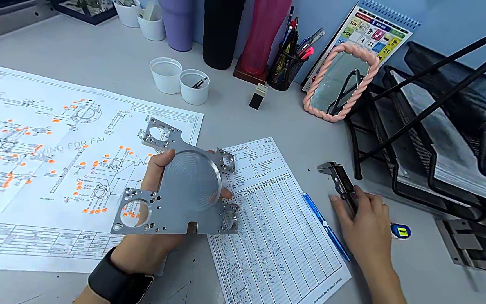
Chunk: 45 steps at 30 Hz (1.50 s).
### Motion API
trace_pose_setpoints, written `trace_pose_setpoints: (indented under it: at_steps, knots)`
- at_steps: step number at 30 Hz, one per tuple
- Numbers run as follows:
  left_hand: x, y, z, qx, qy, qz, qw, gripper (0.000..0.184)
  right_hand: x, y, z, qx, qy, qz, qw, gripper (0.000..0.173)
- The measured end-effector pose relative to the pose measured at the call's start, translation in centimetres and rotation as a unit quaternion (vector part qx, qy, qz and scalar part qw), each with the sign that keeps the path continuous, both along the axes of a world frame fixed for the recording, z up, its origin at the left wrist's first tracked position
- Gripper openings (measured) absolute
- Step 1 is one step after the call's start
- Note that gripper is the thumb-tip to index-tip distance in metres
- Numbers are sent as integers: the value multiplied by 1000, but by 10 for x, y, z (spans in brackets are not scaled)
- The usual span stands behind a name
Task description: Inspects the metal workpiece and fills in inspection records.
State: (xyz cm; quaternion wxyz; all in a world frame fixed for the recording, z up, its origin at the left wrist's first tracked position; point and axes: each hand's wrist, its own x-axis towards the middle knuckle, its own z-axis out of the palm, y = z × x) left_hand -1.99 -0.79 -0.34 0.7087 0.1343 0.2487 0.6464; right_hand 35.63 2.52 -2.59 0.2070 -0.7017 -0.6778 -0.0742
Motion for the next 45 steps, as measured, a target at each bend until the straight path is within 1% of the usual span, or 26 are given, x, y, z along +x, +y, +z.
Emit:
trace_pose_setpoints:
  at_steps: [2,6,10,12,14,16,19,22,23,24,25,26,27,29,30,31,34,35,36,37,39,41,43,45]
  knots:
    - [0,0,-1,-9,-18,-1,1000,45,-2,5,0,-5,6,-18,1000,66]
    - [-1,1,0,-3,-64,-26,998,49,1,15,-1,-2,21,-41,999,49]
    - [-2,2,2,1,-79,-48,996,58,-3,16,2,-8,9,-72,997,46]
    - [-1,4,3,-9,-82,-41,996,59,-7,13,7,2,15,-82,997,47]
    - [-1,7,0,-13,-99,-37,994,59,-10,8,17,27,22,-62,997,51]
    - [-1,8,0,-26,-101,-29,994,60,-13,3,28,71,21,-11,997,55]
    - [-2,9,-7,-5,-149,-63,987,67,-26,-2,47,135,14,51,989,59]
    - [-1,8,-7,9,-171,-80,982,69,-43,-3,70,149,15,84,985,68]
    - [-1,7,-7,16,-181,-85,980,70,-51,-2,77,140,39,94,985,66]
    - [-1,7,-8,23,-189,-89,978,70,-62,-2,85,126,85,105,983,59]
    - [0,6,-8,26,-191,-89,977,71,-74,-1,92,105,147,118,976,48]
    - [0,6,-9,30,-198,-92,975,72,-88,0,99,86,217,135,963,34]
    - [1,7,-9,32,-209,-92,973,73,-102,1,106,69,283,150,945,25]
    - [1,7,-10,31,-223,-83,971,73,-127,2,117,39,368,181,911,19]
    - [1,7,-8,29,-228,-74,970,73,-138,2,122,31,386,202,900,16]
    - [1,7,-7,28,-237,-67,969,73,-146,1,125,29,390,226,892,18]
    - [0,7,-4,33,-271,-47,961,71,-165,0,130,33,355,282,891,51]
    - [0,7,-4,44,-284,-48,957,71,-168,0,128,38,337,299,892,58]
    - [0,7,-2,49,-292,-49,954,71,-169,0,126,46,311,315,895,62]
    - [-1,6,0,48,-296,-48,953,72,-169,0,122,59,283,328,899,61]
    - [-1,5,2,35,-287,-36,957,71,-168,0,116,81,236,342,906,49]
    - [-1,4,5,6,-276,-12,961,65,-165,-2,111,99,193,332,918,43]
    - [1,3,6,-21,-259,16,966,60,-162,-6,108,122,172,323,923,38]
    - [2,2,5,-28,-260,23,965,57,-159,-9,107,137,163,325,921,38]
